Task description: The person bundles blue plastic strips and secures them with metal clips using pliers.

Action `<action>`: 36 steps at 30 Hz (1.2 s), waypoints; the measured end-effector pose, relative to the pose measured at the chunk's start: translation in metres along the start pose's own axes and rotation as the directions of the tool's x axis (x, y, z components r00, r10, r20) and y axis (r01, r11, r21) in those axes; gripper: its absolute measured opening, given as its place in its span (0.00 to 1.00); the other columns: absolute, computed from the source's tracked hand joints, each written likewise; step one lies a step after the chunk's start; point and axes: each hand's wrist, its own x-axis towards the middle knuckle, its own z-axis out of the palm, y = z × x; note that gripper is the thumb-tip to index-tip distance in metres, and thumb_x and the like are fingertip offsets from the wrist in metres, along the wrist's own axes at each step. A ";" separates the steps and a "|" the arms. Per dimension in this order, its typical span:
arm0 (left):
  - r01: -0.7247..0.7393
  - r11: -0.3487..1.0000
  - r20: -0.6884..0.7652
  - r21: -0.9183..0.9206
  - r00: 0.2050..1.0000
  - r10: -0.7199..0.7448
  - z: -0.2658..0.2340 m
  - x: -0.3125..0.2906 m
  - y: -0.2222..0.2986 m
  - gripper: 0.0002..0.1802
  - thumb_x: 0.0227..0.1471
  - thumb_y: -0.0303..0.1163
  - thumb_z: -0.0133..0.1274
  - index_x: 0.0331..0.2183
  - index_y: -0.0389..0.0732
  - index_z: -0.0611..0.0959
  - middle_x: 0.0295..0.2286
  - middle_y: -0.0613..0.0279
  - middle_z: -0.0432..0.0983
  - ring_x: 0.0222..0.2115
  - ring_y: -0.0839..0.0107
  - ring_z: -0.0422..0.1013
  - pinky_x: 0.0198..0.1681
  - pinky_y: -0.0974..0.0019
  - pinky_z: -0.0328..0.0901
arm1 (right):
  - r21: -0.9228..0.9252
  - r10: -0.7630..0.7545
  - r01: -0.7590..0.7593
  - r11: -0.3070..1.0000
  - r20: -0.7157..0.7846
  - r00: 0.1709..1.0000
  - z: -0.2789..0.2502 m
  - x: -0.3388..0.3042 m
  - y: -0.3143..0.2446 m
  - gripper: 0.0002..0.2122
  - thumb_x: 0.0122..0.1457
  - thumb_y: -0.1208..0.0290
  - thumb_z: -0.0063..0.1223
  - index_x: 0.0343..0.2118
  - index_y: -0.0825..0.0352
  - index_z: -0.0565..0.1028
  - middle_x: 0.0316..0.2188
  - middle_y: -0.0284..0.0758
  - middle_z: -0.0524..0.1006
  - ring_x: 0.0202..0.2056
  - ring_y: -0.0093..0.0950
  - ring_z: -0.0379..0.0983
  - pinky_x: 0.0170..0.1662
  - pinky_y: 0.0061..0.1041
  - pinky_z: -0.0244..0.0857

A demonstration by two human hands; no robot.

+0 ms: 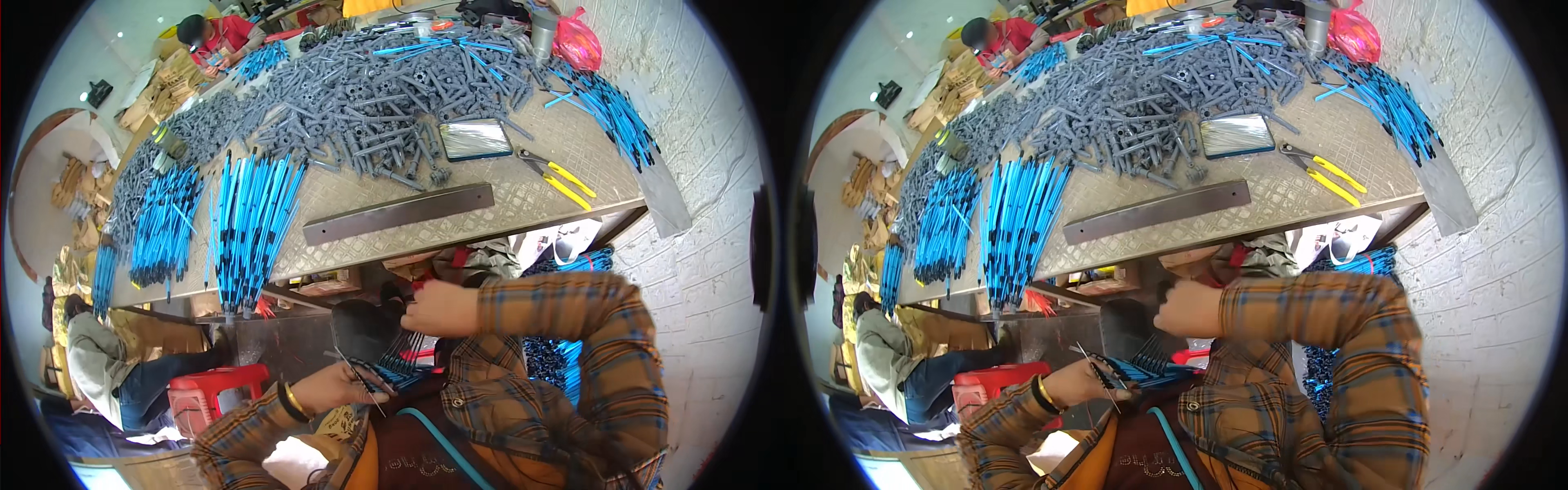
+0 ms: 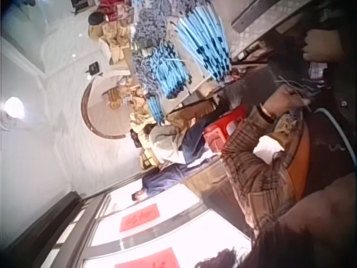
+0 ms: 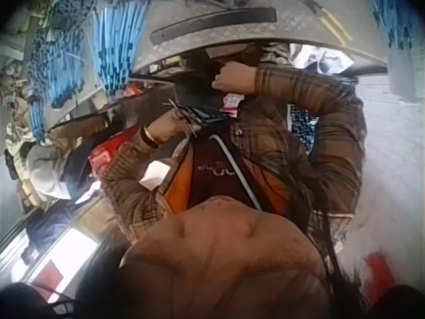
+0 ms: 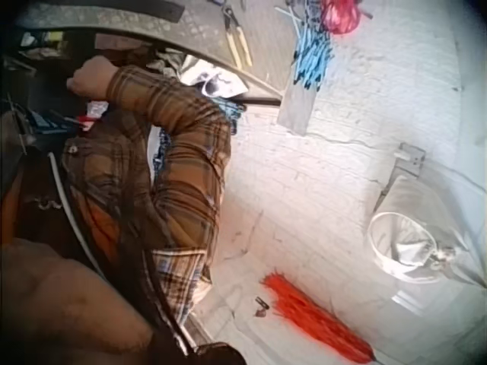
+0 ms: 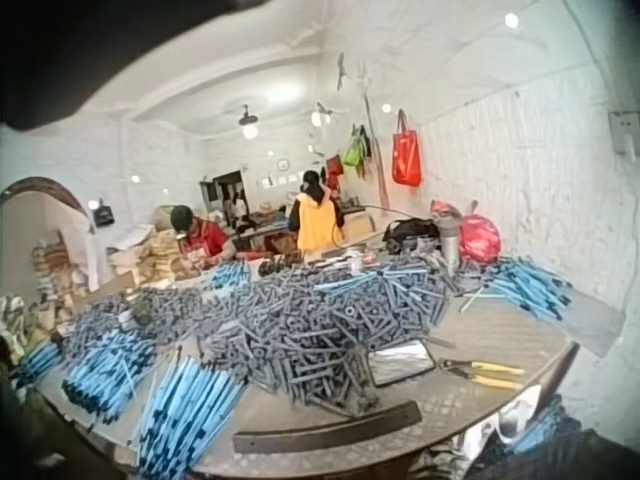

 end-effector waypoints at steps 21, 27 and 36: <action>-0.529 0.648 -0.470 0.548 0.446 0.762 0.036 0.050 0.011 0.06 0.46 0.25 0.52 0.29 0.32 0.77 0.34 0.53 0.71 0.34 0.59 0.67 0.41 0.65 0.62 | 0.989 0.171 -0.069 0.130 0.046 0.984 0.034 -0.007 -0.054 0.26 0.45 0.62 0.60 0.46 0.66 0.65 0.35 0.37 0.73 0.39 0.22 0.67 0.41 0.25 0.63; -0.494 0.726 -0.588 0.479 0.434 0.683 0.037 0.047 0.020 0.05 0.48 0.25 0.51 0.26 0.33 0.76 0.29 0.61 0.69 0.31 0.70 0.66 0.36 0.69 0.61 | 0.982 0.705 0.148 0.117 -0.188 0.684 0.052 0.017 -0.085 0.19 0.45 0.64 0.61 0.39 0.68 0.72 0.32 0.35 0.75 0.36 0.21 0.70 0.37 0.23 0.64; -0.679 0.709 -0.709 -0.189 0.594 0.380 0.023 0.055 -0.001 0.10 0.49 0.24 0.52 0.37 0.36 0.75 0.34 0.65 0.71 0.34 0.80 0.66 0.38 0.75 0.62 | 0.997 0.689 0.056 -0.051 -0.006 0.724 0.036 0.036 -0.074 0.09 0.52 0.67 0.54 0.30 0.69 0.76 0.24 0.31 0.76 0.29 0.18 0.71 0.34 0.19 0.65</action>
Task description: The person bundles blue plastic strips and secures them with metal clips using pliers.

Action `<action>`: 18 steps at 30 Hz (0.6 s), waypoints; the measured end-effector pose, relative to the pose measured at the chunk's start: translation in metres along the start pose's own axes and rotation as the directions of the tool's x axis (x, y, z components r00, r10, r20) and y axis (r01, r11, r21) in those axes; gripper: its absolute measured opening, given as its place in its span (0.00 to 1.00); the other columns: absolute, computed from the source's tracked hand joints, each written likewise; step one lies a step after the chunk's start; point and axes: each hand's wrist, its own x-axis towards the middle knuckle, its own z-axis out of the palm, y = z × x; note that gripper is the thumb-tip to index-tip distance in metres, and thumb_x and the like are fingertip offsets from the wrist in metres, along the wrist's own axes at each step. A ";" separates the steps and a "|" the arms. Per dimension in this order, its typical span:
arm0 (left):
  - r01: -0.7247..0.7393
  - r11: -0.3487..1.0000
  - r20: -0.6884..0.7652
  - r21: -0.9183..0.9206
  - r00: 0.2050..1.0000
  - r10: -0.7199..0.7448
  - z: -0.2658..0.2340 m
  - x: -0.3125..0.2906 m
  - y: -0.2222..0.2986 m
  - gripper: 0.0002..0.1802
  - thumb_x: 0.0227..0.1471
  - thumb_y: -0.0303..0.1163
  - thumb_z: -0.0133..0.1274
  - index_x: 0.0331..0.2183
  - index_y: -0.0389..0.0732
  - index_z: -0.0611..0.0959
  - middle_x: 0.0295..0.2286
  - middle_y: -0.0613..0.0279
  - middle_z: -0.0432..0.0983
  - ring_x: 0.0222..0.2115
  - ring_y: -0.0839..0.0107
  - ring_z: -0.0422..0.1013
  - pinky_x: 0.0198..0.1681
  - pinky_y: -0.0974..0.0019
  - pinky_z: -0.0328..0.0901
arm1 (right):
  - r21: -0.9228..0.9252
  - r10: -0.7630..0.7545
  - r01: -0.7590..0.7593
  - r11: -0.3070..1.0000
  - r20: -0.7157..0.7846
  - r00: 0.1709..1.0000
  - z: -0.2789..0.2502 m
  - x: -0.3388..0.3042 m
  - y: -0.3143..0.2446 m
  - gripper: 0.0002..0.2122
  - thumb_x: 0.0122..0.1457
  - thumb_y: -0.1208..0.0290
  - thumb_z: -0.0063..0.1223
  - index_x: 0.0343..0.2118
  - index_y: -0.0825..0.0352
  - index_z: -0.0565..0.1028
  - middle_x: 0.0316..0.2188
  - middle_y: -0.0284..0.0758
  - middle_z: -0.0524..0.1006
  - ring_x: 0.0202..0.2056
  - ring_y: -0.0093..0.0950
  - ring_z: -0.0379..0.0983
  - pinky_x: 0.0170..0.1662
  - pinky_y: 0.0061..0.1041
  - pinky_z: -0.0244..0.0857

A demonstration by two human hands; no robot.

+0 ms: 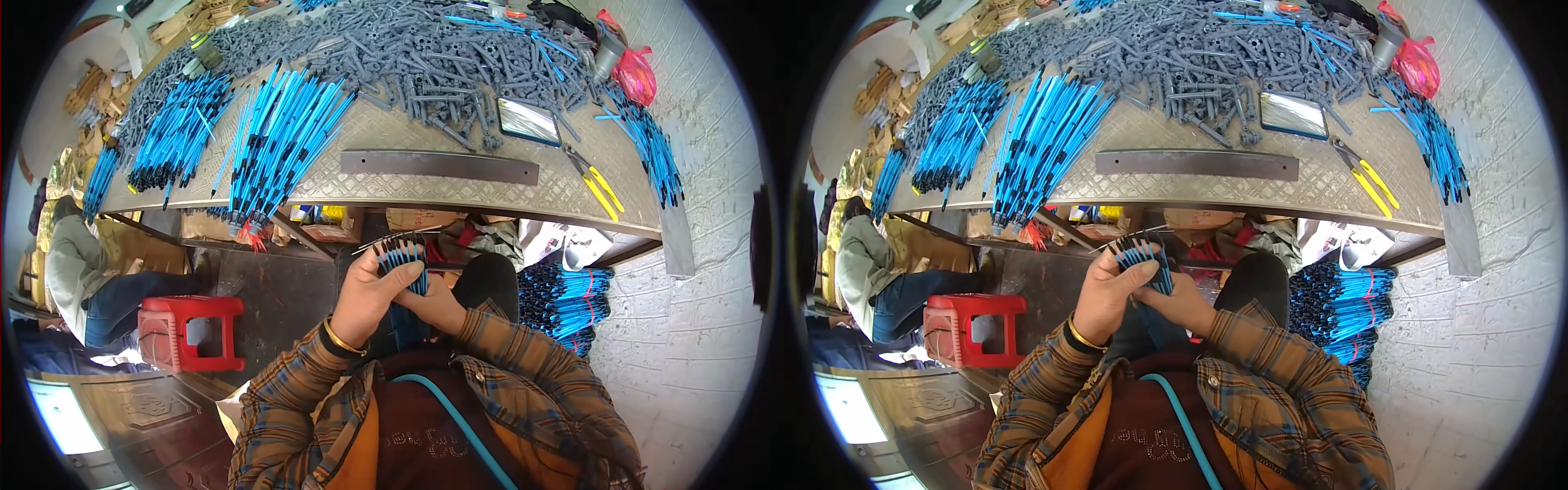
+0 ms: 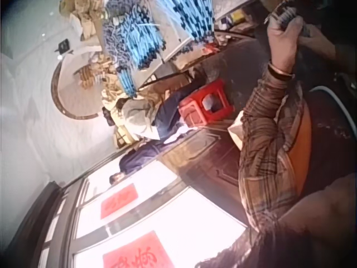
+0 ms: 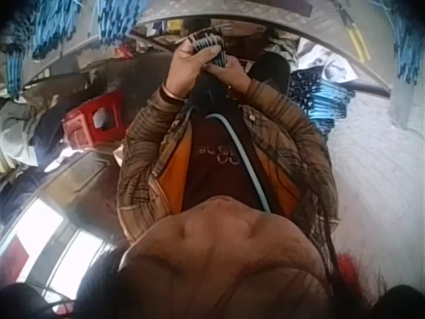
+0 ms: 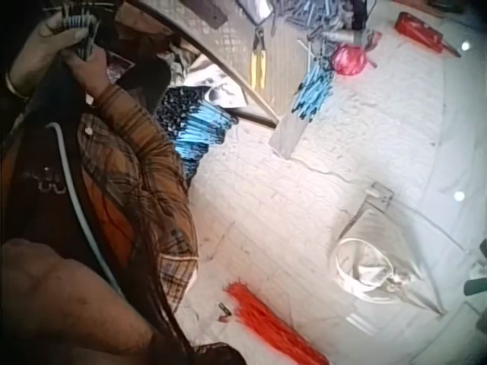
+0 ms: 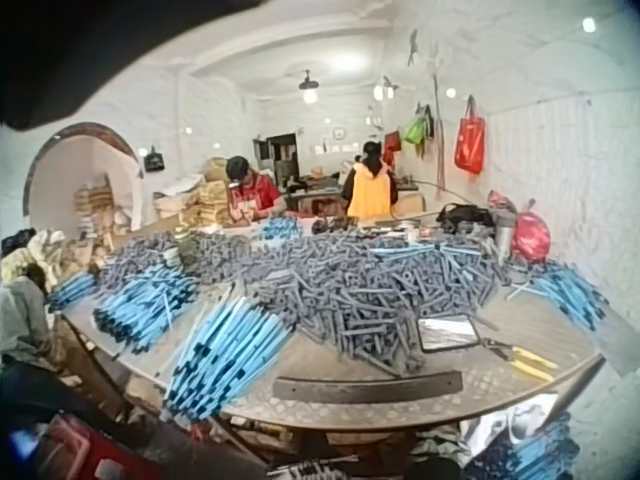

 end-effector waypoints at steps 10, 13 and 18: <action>-0.379 0.916 -0.308 -0.131 0.894 0.326 -0.006 0.005 -0.017 0.13 0.52 0.24 0.47 0.42 0.36 0.71 0.35 0.63 0.71 0.35 0.79 0.67 0.38 0.74 0.64 | 0.291 0.110 -0.124 0.949 0.065 0.992 -0.001 0.017 0.012 0.11 0.53 0.66 0.52 0.32 0.69 0.74 0.27 0.30 0.75 0.27 0.20 0.73 0.31 0.20 0.66; -0.428 0.898 -0.455 -0.098 0.822 0.342 -0.005 0.014 -0.005 0.11 0.52 0.25 0.48 0.39 0.34 0.73 0.33 0.62 0.73 0.33 0.78 0.68 0.36 0.74 0.65 | 0.336 0.162 -0.186 0.924 0.098 0.982 -0.005 0.019 0.012 0.11 0.54 0.66 0.52 0.34 0.69 0.73 0.27 0.31 0.75 0.28 0.22 0.73 0.31 0.20 0.67; -0.359 0.931 -0.308 0.061 0.881 0.360 -0.025 0.027 -0.006 0.07 0.51 0.26 0.50 0.34 0.34 0.76 0.28 0.63 0.74 0.28 0.78 0.69 0.33 0.74 0.65 | 0.308 0.178 -0.203 0.930 0.109 0.978 -0.008 0.018 0.012 0.11 0.54 0.65 0.52 0.35 0.68 0.70 0.28 0.33 0.74 0.29 0.24 0.74 0.32 0.21 0.69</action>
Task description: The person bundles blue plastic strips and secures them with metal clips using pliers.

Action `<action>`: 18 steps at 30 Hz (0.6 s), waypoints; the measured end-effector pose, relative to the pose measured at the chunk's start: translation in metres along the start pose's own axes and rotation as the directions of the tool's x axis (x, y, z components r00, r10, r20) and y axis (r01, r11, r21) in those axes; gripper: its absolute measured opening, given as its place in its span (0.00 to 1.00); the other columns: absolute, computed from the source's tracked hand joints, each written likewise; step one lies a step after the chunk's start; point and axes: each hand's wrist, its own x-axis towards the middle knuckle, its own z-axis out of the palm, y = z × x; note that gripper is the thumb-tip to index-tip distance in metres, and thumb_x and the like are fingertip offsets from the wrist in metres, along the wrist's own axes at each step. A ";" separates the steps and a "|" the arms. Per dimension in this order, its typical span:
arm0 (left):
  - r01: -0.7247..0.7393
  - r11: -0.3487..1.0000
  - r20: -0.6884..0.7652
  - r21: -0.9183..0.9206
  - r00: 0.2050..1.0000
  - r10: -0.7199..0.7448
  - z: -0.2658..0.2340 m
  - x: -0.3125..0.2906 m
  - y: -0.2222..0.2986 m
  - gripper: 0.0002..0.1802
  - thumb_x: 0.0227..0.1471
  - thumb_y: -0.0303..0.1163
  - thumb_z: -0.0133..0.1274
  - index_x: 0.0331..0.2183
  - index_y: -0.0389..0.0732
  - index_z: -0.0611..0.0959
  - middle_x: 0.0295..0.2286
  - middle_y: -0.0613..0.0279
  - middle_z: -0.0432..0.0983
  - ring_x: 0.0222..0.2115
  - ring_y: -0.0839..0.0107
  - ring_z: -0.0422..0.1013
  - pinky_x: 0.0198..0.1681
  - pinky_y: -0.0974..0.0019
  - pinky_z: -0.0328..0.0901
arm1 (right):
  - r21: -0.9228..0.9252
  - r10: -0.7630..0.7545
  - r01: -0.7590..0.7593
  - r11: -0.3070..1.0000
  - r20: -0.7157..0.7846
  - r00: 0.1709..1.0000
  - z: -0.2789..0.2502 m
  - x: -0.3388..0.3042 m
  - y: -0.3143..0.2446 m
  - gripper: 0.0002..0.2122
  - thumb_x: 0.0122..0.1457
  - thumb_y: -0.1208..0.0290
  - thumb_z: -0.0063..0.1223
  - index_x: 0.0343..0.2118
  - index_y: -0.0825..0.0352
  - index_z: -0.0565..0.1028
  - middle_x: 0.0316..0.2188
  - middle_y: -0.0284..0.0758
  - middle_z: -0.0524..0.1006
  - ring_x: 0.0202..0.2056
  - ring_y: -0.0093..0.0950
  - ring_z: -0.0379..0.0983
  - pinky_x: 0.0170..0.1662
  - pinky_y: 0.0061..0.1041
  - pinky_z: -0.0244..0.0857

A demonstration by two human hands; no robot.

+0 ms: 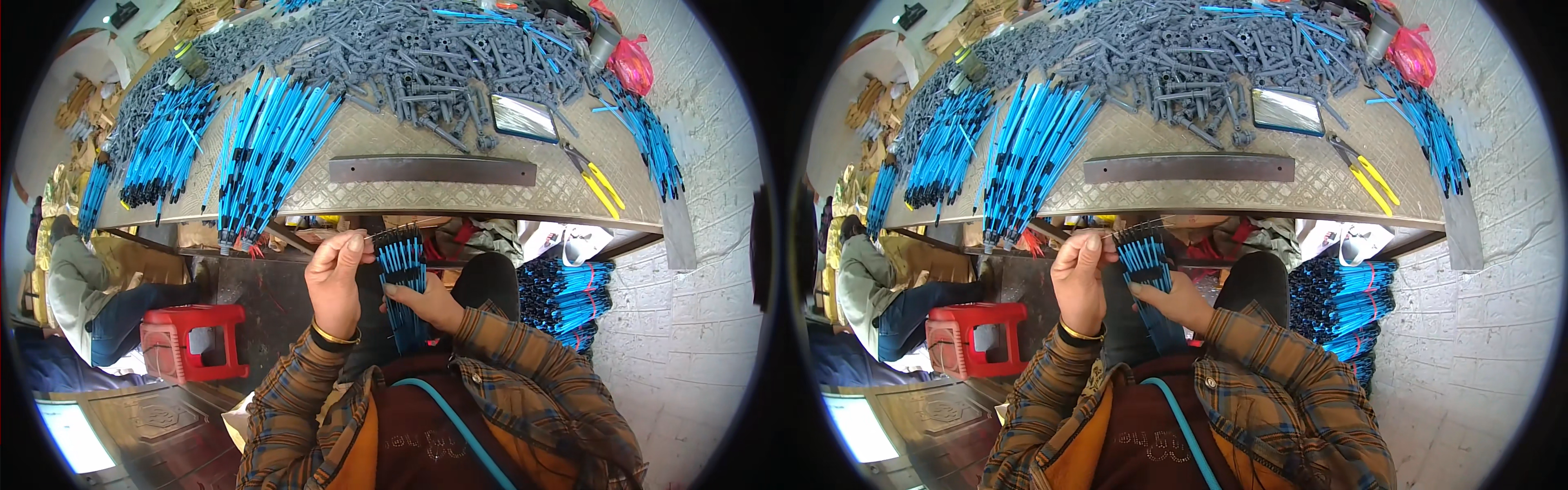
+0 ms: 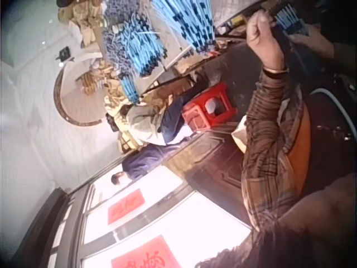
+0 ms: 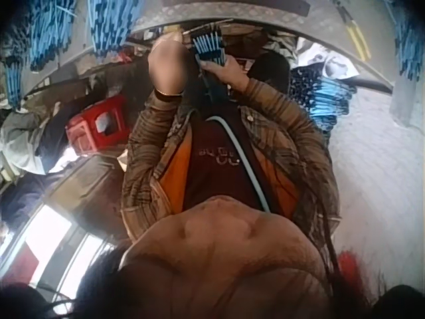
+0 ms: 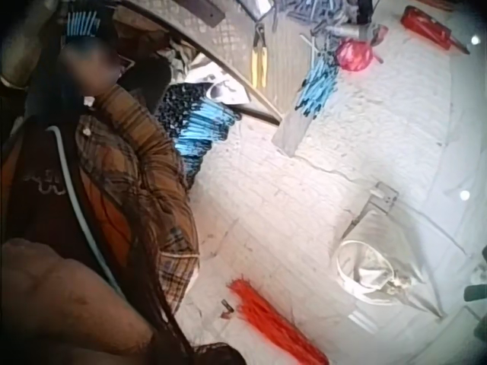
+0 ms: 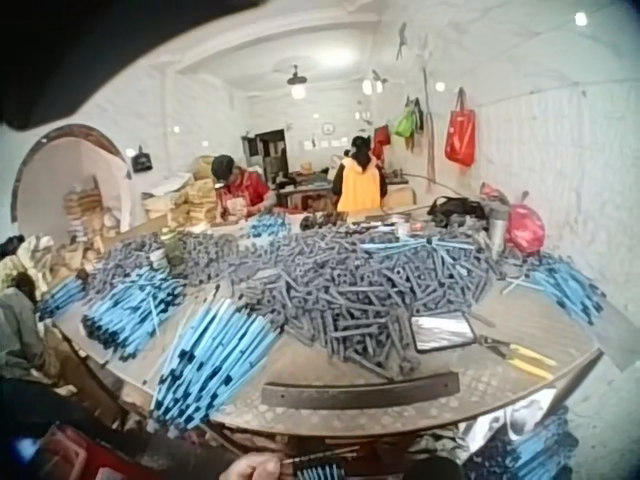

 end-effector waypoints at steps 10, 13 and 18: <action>-0.070 0.983 0.064 0.170 0.996 0.060 0.003 0.008 -0.003 0.05 0.50 0.25 0.52 0.30 0.34 0.78 0.23 0.66 0.73 0.24 0.80 0.67 0.31 0.77 0.63 | -0.048 -0.022 0.016 0.999 -0.113 0.993 0.000 -0.004 -0.004 0.12 0.54 0.64 0.52 0.35 0.69 0.71 0.27 0.34 0.75 0.29 0.24 0.74 0.32 0.21 0.68; -0.065 0.975 0.133 0.214 0.990 0.037 0.000 0.011 -0.002 0.05 0.51 0.25 0.50 0.30 0.34 0.78 0.23 0.65 0.73 0.23 0.79 0.67 0.31 0.76 0.63 | -0.029 -0.098 0.096 0.995 -0.091 0.991 0.002 -0.003 -0.001 0.13 0.54 0.63 0.52 0.35 0.69 0.72 0.27 0.34 0.75 0.29 0.24 0.74 0.32 0.22 0.68; -0.010 0.962 0.194 0.272 0.980 -0.045 0.017 0.044 0.021 0.08 0.53 0.27 0.46 0.30 0.33 0.78 0.23 0.64 0.72 0.25 0.77 0.67 0.31 0.74 0.62 | 0.105 -0.052 0.066 0.992 -0.130 0.990 -0.010 -0.015 -0.009 0.13 0.53 0.62 0.53 0.31 0.69 0.73 0.25 0.30 0.73 0.26 0.19 0.71 0.30 0.20 0.66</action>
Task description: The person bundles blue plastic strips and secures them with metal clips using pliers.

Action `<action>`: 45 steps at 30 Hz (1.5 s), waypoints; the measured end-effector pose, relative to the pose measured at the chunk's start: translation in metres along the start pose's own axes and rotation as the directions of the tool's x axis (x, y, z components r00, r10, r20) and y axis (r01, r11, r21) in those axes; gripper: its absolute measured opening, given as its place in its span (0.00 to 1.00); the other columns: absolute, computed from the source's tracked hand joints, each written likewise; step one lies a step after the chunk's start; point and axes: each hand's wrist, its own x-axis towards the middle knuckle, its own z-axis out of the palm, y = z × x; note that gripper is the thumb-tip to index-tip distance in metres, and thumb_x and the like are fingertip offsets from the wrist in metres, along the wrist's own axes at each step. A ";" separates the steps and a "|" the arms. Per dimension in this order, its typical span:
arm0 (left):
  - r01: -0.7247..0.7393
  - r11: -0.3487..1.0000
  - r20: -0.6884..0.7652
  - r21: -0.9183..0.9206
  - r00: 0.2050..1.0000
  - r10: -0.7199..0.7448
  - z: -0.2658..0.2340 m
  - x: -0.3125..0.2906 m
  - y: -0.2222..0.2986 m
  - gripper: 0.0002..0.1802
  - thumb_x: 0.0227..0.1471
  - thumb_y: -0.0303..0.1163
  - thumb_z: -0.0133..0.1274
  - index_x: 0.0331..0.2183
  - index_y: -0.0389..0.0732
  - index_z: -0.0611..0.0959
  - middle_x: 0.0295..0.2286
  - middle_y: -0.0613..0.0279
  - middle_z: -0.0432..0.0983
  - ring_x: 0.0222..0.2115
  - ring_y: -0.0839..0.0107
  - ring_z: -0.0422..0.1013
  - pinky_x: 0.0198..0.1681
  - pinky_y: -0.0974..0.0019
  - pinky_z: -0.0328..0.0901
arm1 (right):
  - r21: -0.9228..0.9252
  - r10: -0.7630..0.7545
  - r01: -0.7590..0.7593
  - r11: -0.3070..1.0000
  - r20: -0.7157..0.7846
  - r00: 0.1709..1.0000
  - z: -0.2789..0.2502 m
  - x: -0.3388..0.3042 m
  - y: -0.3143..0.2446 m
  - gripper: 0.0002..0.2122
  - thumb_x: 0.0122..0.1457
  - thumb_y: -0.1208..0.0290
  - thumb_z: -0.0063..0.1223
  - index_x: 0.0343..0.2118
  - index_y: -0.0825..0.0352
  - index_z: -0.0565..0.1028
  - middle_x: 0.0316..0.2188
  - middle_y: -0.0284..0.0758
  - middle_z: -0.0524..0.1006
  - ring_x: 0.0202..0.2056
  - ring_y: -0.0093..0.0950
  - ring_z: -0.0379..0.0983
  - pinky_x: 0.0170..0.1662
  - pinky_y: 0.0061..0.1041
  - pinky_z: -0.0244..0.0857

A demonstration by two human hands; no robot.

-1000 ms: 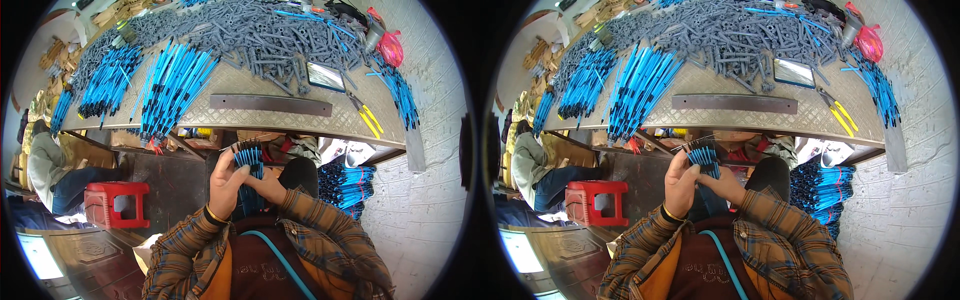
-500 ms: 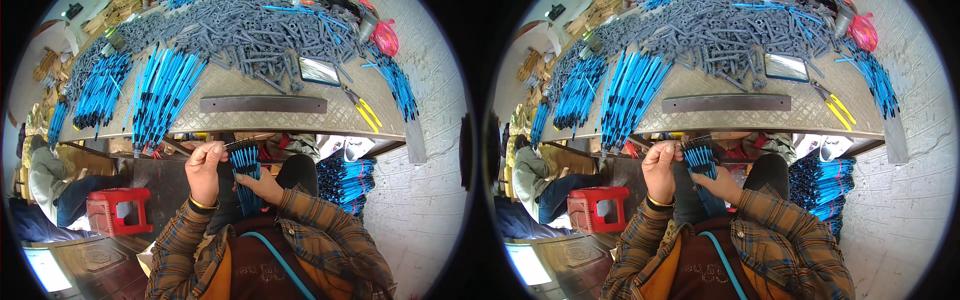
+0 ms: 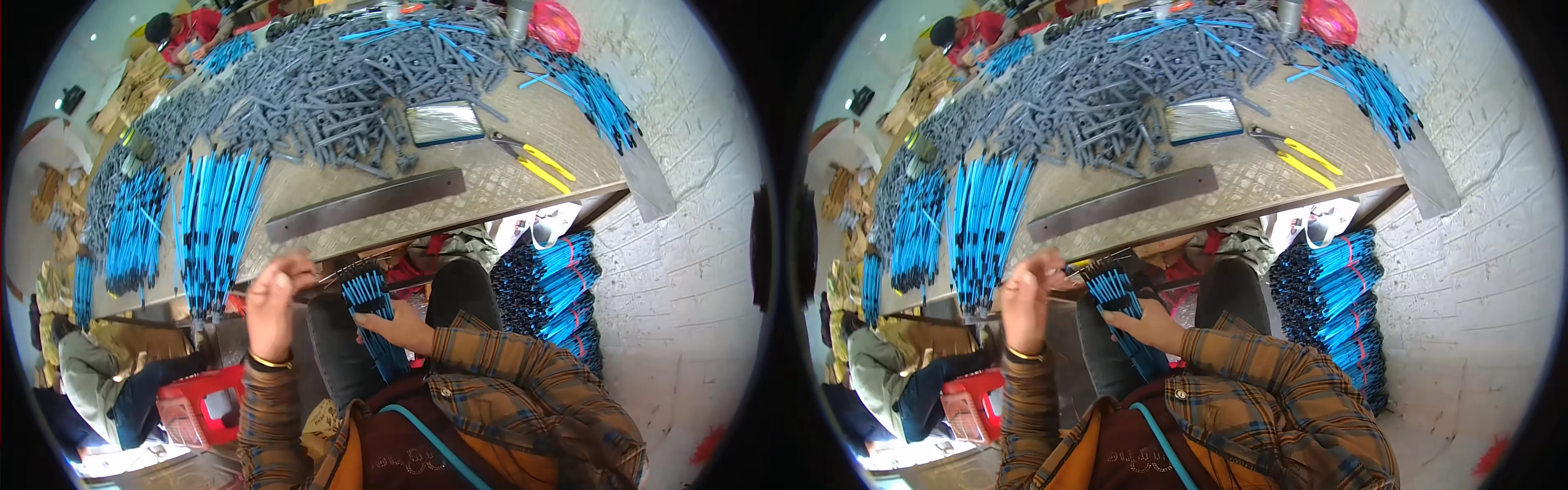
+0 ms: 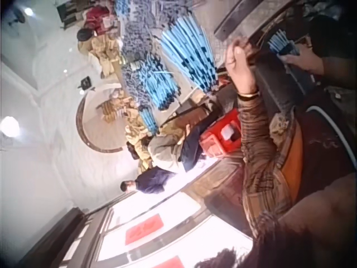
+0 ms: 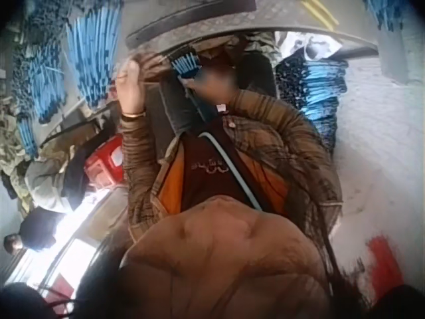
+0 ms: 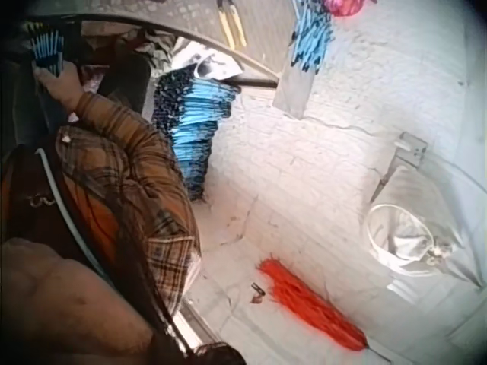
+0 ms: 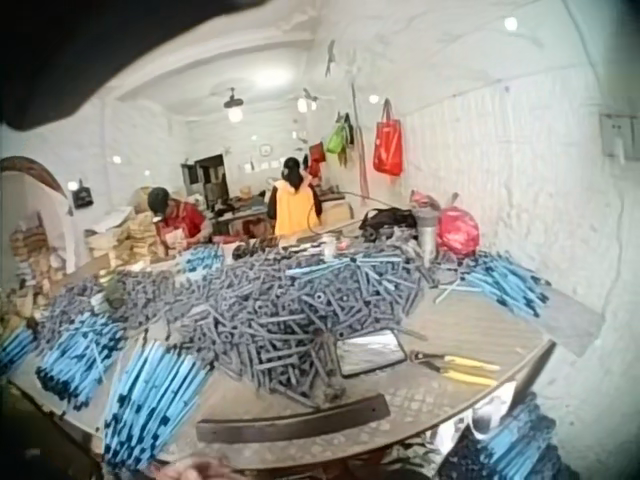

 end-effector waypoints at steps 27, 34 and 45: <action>0.537 0.831 0.376 -0.144 0.807 -0.456 -0.015 0.049 0.012 0.15 0.51 0.28 0.48 0.43 0.36 0.72 0.36 0.55 0.74 0.32 0.66 0.74 0.30 0.72 0.70 | -0.018 0.027 -0.026 0.999 0.061 0.998 -0.007 0.005 0.002 0.12 0.55 0.65 0.50 0.33 0.70 0.70 0.25 0.37 0.75 0.28 0.26 0.74 0.32 0.23 0.69; 0.566 0.805 0.318 -0.179 0.808 -0.497 -0.045 0.022 0.010 0.17 0.50 0.31 0.52 0.43 0.38 0.74 0.30 0.60 0.75 0.28 0.69 0.74 0.27 0.74 0.69 | -0.064 0.068 -0.062 0.996 0.080 0.995 0.007 0.020 0.003 0.13 0.55 0.63 0.50 0.32 0.70 0.70 0.24 0.37 0.75 0.27 0.27 0.74 0.31 0.24 0.69; 0.553 0.831 0.353 -0.063 0.791 -0.500 -0.054 0.019 0.015 0.15 0.50 0.30 0.51 0.41 0.36 0.74 0.28 0.59 0.76 0.25 0.71 0.75 0.25 0.75 0.69 | -0.126 0.101 -0.084 0.989 0.137 0.985 0.011 0.021 0.002 0.14 0.55 0.62 0.50 0.32 0.70 0.70 0.24 0.36 0.75 0.27 0.26 0.74 0.30 0.24 0.68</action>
